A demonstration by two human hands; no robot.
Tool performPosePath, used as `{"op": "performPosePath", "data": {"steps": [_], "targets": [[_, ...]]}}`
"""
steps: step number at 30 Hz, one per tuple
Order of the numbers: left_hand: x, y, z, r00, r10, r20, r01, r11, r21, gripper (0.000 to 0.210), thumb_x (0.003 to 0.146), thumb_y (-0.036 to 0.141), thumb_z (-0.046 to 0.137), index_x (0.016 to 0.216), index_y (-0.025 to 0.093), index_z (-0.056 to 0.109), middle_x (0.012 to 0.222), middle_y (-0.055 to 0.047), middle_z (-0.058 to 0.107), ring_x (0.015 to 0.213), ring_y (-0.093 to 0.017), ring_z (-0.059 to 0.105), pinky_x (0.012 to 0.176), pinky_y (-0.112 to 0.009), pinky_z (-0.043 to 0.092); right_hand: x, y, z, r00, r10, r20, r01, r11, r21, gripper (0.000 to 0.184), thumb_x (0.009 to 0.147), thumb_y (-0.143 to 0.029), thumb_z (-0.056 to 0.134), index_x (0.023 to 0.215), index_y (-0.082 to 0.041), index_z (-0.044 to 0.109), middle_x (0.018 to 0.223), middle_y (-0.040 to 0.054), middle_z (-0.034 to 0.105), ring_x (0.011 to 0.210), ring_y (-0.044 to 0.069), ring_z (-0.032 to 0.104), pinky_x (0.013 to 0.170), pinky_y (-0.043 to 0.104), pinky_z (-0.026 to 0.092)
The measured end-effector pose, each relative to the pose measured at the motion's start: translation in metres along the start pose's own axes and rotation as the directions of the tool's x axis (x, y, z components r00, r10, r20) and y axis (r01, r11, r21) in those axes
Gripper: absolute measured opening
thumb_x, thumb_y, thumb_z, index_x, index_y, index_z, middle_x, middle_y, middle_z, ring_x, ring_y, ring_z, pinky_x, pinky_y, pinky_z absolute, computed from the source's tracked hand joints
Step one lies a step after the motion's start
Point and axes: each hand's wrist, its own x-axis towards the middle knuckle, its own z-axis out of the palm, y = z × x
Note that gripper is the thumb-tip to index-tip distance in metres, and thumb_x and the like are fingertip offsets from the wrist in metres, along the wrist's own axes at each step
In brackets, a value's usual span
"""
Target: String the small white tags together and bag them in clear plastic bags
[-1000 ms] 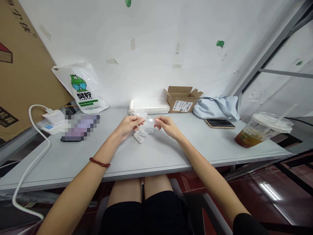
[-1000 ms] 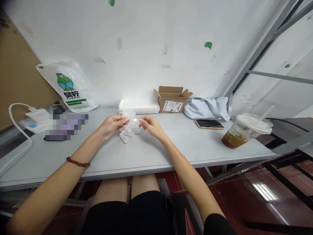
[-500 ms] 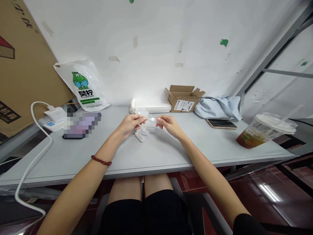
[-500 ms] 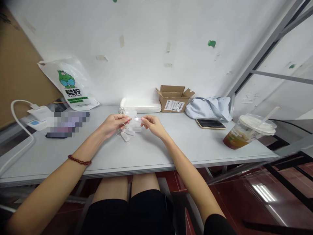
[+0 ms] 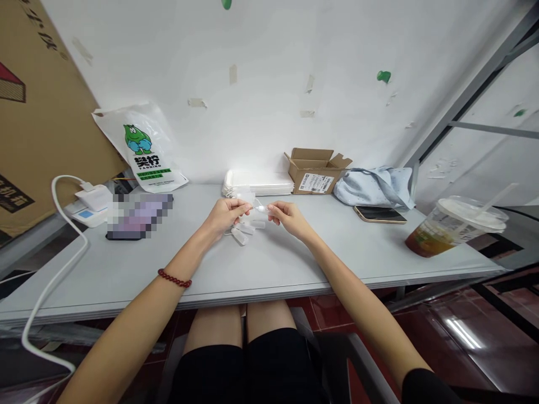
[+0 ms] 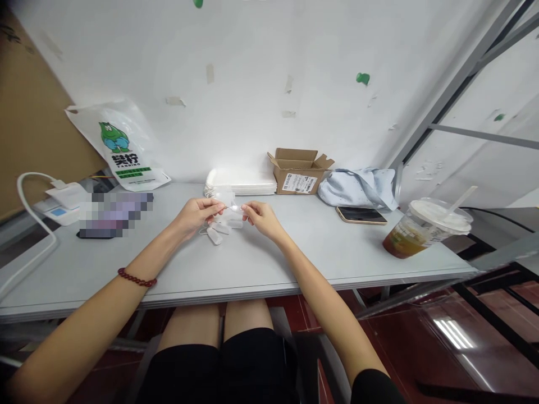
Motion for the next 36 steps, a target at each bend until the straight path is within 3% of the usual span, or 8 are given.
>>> {"op": "performPosePath", "data": {"steps": [8,15,19,23,28,31,36], "targets": [[-0.002,-0.002,0.009,0.992,0.1,-0.073,-0.087,0.983,0.164,0.025,0.067,0.039,0.065,0.061,0.015,0.064,0.054,0.001,0.051,0.046,-0.008,0.034,0.045,-0.023,0.026,-0.001,0.002,0.004,1.0,-0.007,-0.028,0.005,0.999,-0.042,0.039,0.084,-0.051,0.046,0.072,-0.015,0.056,0.062,0.0003,0.055,0.051,0.009,0.045,0.051,0.022,0.035],[-0.005,0.003,0.015,0.984,0.161,-0.078,-0.139,0.964,0.227,0.02,0.067,0.033,0.062,0.057,0.015,0.063,0.058,-0.002,0.06,0.056,-0.012,0.048,0.054,-0.023,0.035,-0.001,0.005,0.005,0.998,-0.008,-0.06,0.004,0.998,-0.067,0.04,0.085,-0.051,0.046,0.068,-0.016,0.054,0.058,-0.0017,0.051,0.046,0.007,0.046,0.048,0.022,0.035],[-0.004,0.001,0.015,0.988,0.134,-0.074,-0.117,0.974,0.193,0.02,0.067,0.032,0.063,0.057,0.015,0.063,0.058,-0.001,0.059,0.055,-0.011,0.047,0.054,-0.023,0.034,-0.001,0.006,0.005,0.998,-0.022,-0.058,0.017,0.996,-0.084,0.041,0.085,-0.053,0.046,0.076,-0.015,0.059,0.059,-0.001,0.053,0.046,0.008,0.048,0.047,0.022,0.036],[0.0,-0.002,0.011,0.997,0.05,-0.057,-0.046,0.996,0.077,0.022,0.066,0.036,0.065,0.059,0.015,0.063,0.054,0.001,0.053,0.046,-0.007,0.036,0.046,-0.023,0.028,0.0,0.005,0.005,0.997,-0.046,-0.061,0.04,0.995,-0.09,0.043,0.085,-0.055,0.045,0.08,-0.015,0.06,0.062,0.0001,0.056,0.047,0.008,0.048,0.047,0.021,0.036],[0.002,0.004,0.007,0.998,-0.016,-0.056,0.01,0.994,-0.105,0.023,0.068,0.036,0.062,0.066,0.013,0.067,0.066,-0.004,0.059,0.054,-0.009,0.044,0.043,-0.022,0.028,0.002,0.004,0.003,0.992,-0.078,-0.095,0.073,0.996,-0.058,0.044,0.085,-0.057,0.045,0.083,-0.015,0.06,0.066,0.0009,0.058,0.048,0.008,0.046,0.049,0.022,0.038],[0.0,0.006,0.007,0.999,0.002,-0.048,-0.006,0.997,-0.074,0.022,0.067,0.035,0.064,0.069,0.014,0.067,0.067,-0.003,0.058,0.052,-0.008,0.042,0.042,-0.021,0.027,0.001,0.003,0.001,0.991,-0.081,-0.104,0.074,0.995,-0.068,0.044,0.085,-0.056,0.045,0.082,-0.015,0.06,0.066,0.0009,0.057,0.048,0.008,0.045,0.049,0.022,0.037],[-0.003,0.003,0.011,0.998,0.041,-0.043,-0.041,0.999,0.011,0.018,0.066,0.032,0.064,0.061,0.015,0.058,0.049,0.004,0.046,0.043,-0.006,0.037,0.043,-0.022,0.028,-0.001,0.004,0.004,0.995,-0.051,-0.085,0.048,0.998,-0.044,0.043,0.084,-0.056,0.047,0.083,-0.015,0.06,0.063,0.0002,0.056,0.048,0.008,0.045,0.048,0.022,0.037]]}}
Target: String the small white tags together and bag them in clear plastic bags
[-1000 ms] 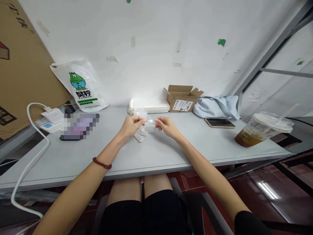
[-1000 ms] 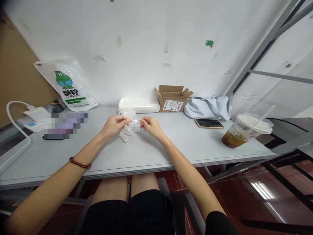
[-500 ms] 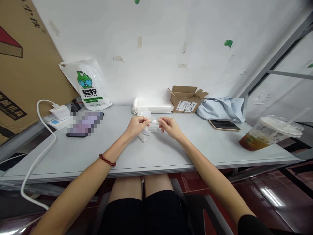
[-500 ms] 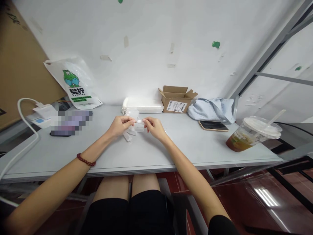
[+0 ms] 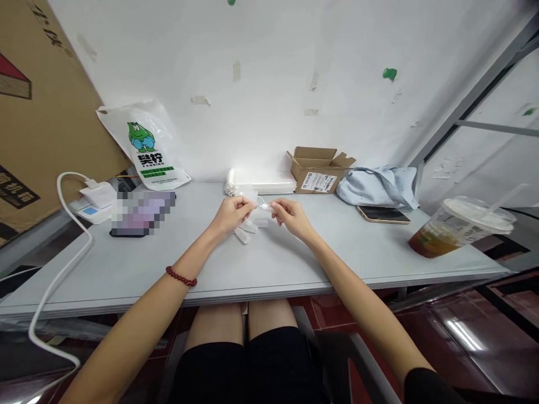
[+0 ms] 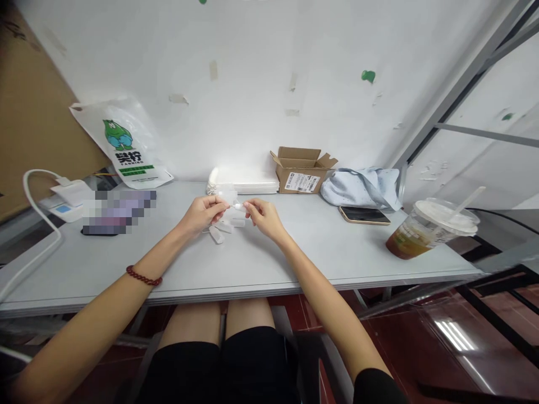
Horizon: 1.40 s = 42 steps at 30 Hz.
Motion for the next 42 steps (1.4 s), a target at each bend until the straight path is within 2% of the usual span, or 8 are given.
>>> {"op": "performPosePath", "data": {"steps": [7,12,17,22,26,32,37,42], "targets": [[0.004,-0.001,-0.001,1.0,-0.005,-0.025,0.004,0.999,-0.032,0.015,0.063,0.029,0.062,0.059,0.016,0.056,0.043,0.006,0.042,0.041,-0.006,0.035,0.041,-0.021,0.025,0.0,0.003,0.003,0.998,-0.005,0.059,0.01,0.997,-0.082,0.041,0.086,-0.053,0.045,0.091,-0.015,0.061,0.067,0.0009,0.059,0.05,0.009,0.043,0.05,0.022,0.036],[0.018,-0.006,-0.02,0.949,-0.023,-0.315,-0.017,0.992,-0.123,0.013,0.061,0.025,0.062,0.057,0.016,0.054,0.046,0.006,0.041,0.041,-0.005,0.034,0.04,-0.02,0.023,0.008,0.008,-0.023,0.999,-0.036,-0.006,0.031,0.929,-0.368,0.024,0.086,-0.035,0.05,0.081,-0.015,0.062,0.072,0.0038,0.063,0.061,0.012,0.05,0.061,0.025,0.038],[0.028,-0.017,-0.037,0.852,-0.147,-0.502,0.034,0.973,-0.227,0.013,0.06,0.021,0.063,0.057,0.015,0.051,0.05,0.006,0.044,0.041,-0.004,0.034,0.038,-0.019,0.021,0.012,0.021,-0.049,0.992,0.115,-0.042,-0.118,0.8,-0.588,0.013,0.083,-0.019,0.053,0.078,-0.015,0.065,0.075,0.0071,0.067,0.065,0.015,0.054,0.061,0.026,0.037],[0.033,-0.022,-0.036,0.884,-0.15,-0.443,0.051,0.972,-0.229,0.012,0.062,0.02,0.062,0.071,0.012,0.061,0.052,0.005,0.048,0.041,-0.004,0.035,0.038,-0.018,0.021,0.009,0.023,-0.065,0.946,0.317,-0.07,-0.276,0.669,-0.691,0.009,0.079,-0.017,0.058,0.08,-0.014,0.067,0.083,0.0104,0.069,0.069,0.016,0.058,0.06,0.026,0.038],[0.033,-0.021,-0.037,0.931,-0.172,-0.323,0.123,0.978,-0.167,0.034,0.063,0.014,0.058,0.096,0.01,0.064,0.058,0.002,0.057,0.041,-0.005,0.038,0.038,-0.019,0.022,0.006,0.018,-0.078,0.899,0.429,-0.09,-0.371,0.634,-0.679,0.011,0.077,-0.022,0.063,0.081,-0.013,0.068,0.088,0.0109,0.07,0.072,0.017,0.061,0.061,0.025,0.041],[0.027,-0.016,-0.041,0.92,-0.171,-0.352,0.127,0.981,-0.145,0.045,0.064,0.011,0.052,0.107,0.007,0.061,0.057,0.002,0.055,0.041,-0.005,0.037,0.037,-0.018,0.023,0.001,0.009,-0.096,0.815,0.579,0.013,-0.444,0.639,-0.628,0.031,0.069,-0.041,0.07,0.086,-0.015,0.069,0.093,0.0078,0.07,0.084,0.019,0.063,0.066,0.024,0.045],[0.026,-0.016,-0.039,0.884,-0.179,-0.431,0.156,0.984,-0.087,0.047,0.061,0.009,0.05,0.107,0.005,0.059,0.055,0.003,0.054,0.041,-0.006,0.037,0.038,-0.019,0.024,-0.003,0.004,-0.098,0.748,0.648,0.146,-0.427,0.638,-0.641,0.028,0.057,-0.04,0.077,0.07,-0.017,0.069,0.075,0.0042,0.068,0.075,0.019,0.061,0.064,0.026,0.044],[0.021,-0.015,-0.034,0.916,-0.011,-0.4,0.049,0.995,0.084,0.039,0.065,0.015,0.051,0.102,0.009,0.063,0.054,0.004,0.053,0.045,-0.008,0.041,0.044,-0.021,0.031,0.001,0.009,-0.083,0.844,0.526,0.109,-0.36,0.704,-0.612,0.012,0.063,-0.026,0.066,0.07,-0.016,0.066,0.07,0.0036,0.065,0.068,0.017,0.058,0.057,0.026,0.041]]}}
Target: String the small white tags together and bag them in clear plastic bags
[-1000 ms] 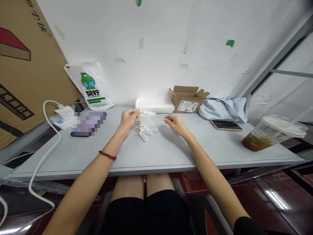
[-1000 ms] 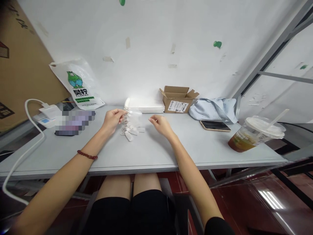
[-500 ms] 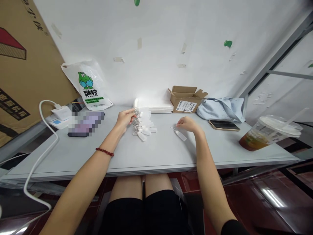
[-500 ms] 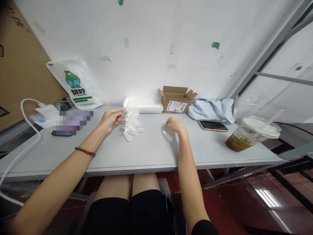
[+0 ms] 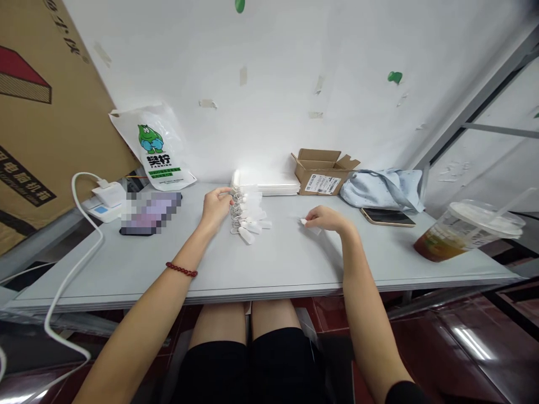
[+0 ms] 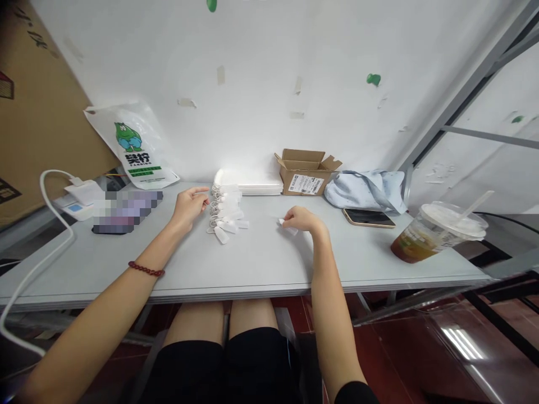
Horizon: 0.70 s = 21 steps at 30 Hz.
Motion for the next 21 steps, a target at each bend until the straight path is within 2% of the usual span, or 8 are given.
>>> {"op": "performPosePath", "data": {"steps": [1,3,4,6,9,14,17,21], "targets": [[-0.003,0.001,0.001,0.996,0.066,0.062,-0.07,0.996,0.051,0.036,0.066,0.018,0.052,0.1,0.01,0.064,0.053,0.004,0.054,0.047,-0.009,0.043,0.047,-0.021,0.033,0.002,-0.003,0.004,0.998,-0.044,-0.046,0.046,0.998,0.039,0.012,0.065,-0.025,0.063,0.072,-0.015,0.065,0.072,0.0038,0.065,0.067,0.016,0.057,0.057,0.026,0.041],[-0.01,0.005,0.004,0.958,0.158,0.239,-0.191,0.974,0.122,0.032,0.07,0.025,0.055,0.096,0.012,0.067,0.053,0.003,0.055,0.05,-0.01,0.046,0.051,-0.022,0.035,0.005,-0.01,0.013,0.984,-0.137,-0.111,0.151,0.98,0.131,0.013,0.068,-0.024,0.059,0.075,-0.015,0.064,0.073,0.0033,0.065,0.066,0.015,0.057,0.058,0.025,0.041],[-0.013,0.007,0.005,0.931,0.169,0.322,-0.222,0.966,0.136,0.031,0.072,0.028,0.055,0.096,0.012,0.067,0.054,0.003,0.056,0.05,-0.01,0.045,0.052,-0.022,0.036,0.006,-0.014,0.018,0.971,-0.193,-0.14,0.215,0.962,0.167,0.014,0.069,-0.025,0.058,0.077,-0.015,0.064,0.072,0.0027,0.064,0.066,0.015,0.056,0.059,0.025,0.042],[-0.018,0.01,0.009,0.895,0.156,0.419,-0.237,0.96,0.149,0.033,0.074,0.034,0.055,0.097,0.013,0.068,0.058,0.002,0.058,0.048,-0.009,0.043,0.05,-0.022,0.035,0.008,-0.023,0.027,0.931,-0.288,-0.224,0.333,0.921,0.204,0.015,0.07,-0.027,0.058,0.077,-0.015,0.063,0.072,0.0019,0.062,0.067,0.014,0.054,0.061,0.025,0.042],[-0.022,0.011,0.013,0.869,0.144,0.474,-0.241,0.959,0.149,0.037,0.078,0.041,0.054,0.097,0.012,0.068,0.064,0.0,0.061,0.046,-0.008,0.039,0.048,-0.022,0.033,0.01,-0.034,0.039,0.866,-0.385,-0.319,0.462,0.86,0.218,0.015,0.069,-0.027,0.059,0.078,-0.015,0.06,0.076,0.0022,0.061,0.07,0.013,0.053,0.063,0.025,0.041],[-0.022,0.007,0.014,0.823,0.159,0.545,-0.261,0.958,0.115,0.04,0.079,0.049,0.053,0.089,0.013,0.068,0.068,-0.001,0.062,0.047,-0.007,0.038,0.046,-0.021,0.031,0.013,-0.04,0.05,0.792,-0.486,-0.369,0.57,0.805,0.163,0.013,0.07,-0.027,0.059,0.078,-0.016,0.058,0.076,0.0017,0.058,0.071,0.013,0.051,0.061,0.025,0.04],[-0.022,0.005,0.015,0.818,0.155,0.553,-0.249,0.963,0.098,0.037,0.078,0.047,0.055,0.086,0.013,0.067,0.067,-0.001,0.062,0.047,-0.007,0.038,0.046,-0.021,0.03,0.014,-0.039,0.053,0.775,-0.509,-0.375,0.587,0.799,0.13,0.012,0.069,-0.025,0.06,0.078,-0.017,0.058,0.076,0.0016,0.057,0.071,0.013,0.051,0.062,0.025,0.04],[-0.022,0.003,0.017,0.827,0.137,0.545,-0.223,0.97,0.095,0.031,0.075,0.044,0.059,0.078,0.014,0.065,0.065,-0.001,0.062,0.048,-0.007,0.039,0.047,-0.021,0.031,0.012,-0.041,0.053,0.793,-0.499,-0.351,0.577,0.8,0.167,0.013,0.068,-0.025,0.061,0.078,-0.017,0.058,0.076,0.0013,0.058,0.071,0.013,0.052,0.062,0.025,0.04]]}}
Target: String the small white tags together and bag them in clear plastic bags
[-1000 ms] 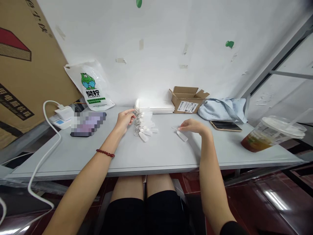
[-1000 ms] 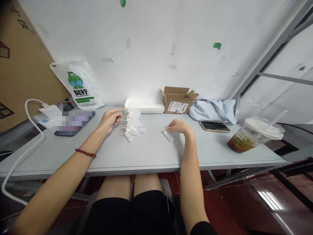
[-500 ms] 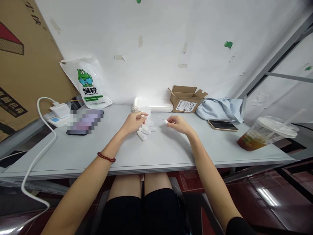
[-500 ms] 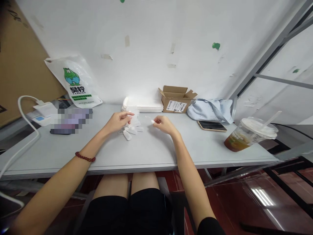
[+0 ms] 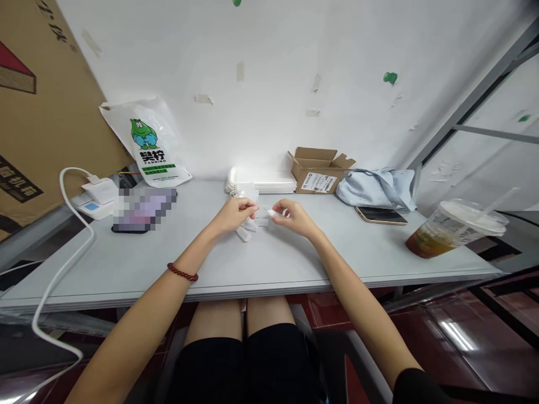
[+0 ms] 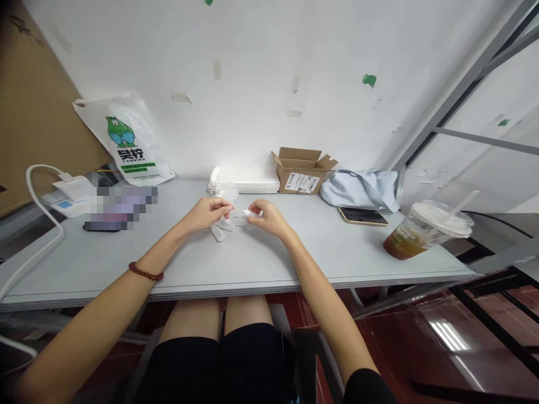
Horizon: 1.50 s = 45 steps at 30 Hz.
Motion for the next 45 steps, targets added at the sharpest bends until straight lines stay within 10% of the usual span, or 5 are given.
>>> {"op": "performPosePath", "data": {"steps": [13,45], "targets": [[-0.005,0.013,0.005,0.995,-0.101,-0.011,0.093,0.947,-0.307,0.029,0.071,0.042,0.067,0.07,0.013,0.062,0.066,-0.001,0.056,0.045,-0.003,0.034,0.044,-0.021,0.025,-0.003,-0.015,0.0,0.996,0.069,0.064,-0.082,0.969,0.232,0.022,0.068,-0.032,0.067,0.079,-0.015,0.058,0.073,-0.0002,0.057,0.066,0.011,0.049,0.064,0.026,0.04],[-0.005,0.013,0.003,0.993,-0.114,0.012,0.111,0.936,-0.333,0.028,0.07,0.04,0.068,0.071,0.013,0.061,0.063,0.001,0.053,0.045,-0.004,0.036,0.043,-0.021,0.026,-0.004,-0.015,0.0,0.987,0.103,0.122,-0.136,0.94,0.313,0.03,0.073,-0.041,0.065,0.085,-0.015,0.059,0.073,0.0011,0.059,0.064,0.012,0.052,0.059,0.025,0.04]]}}
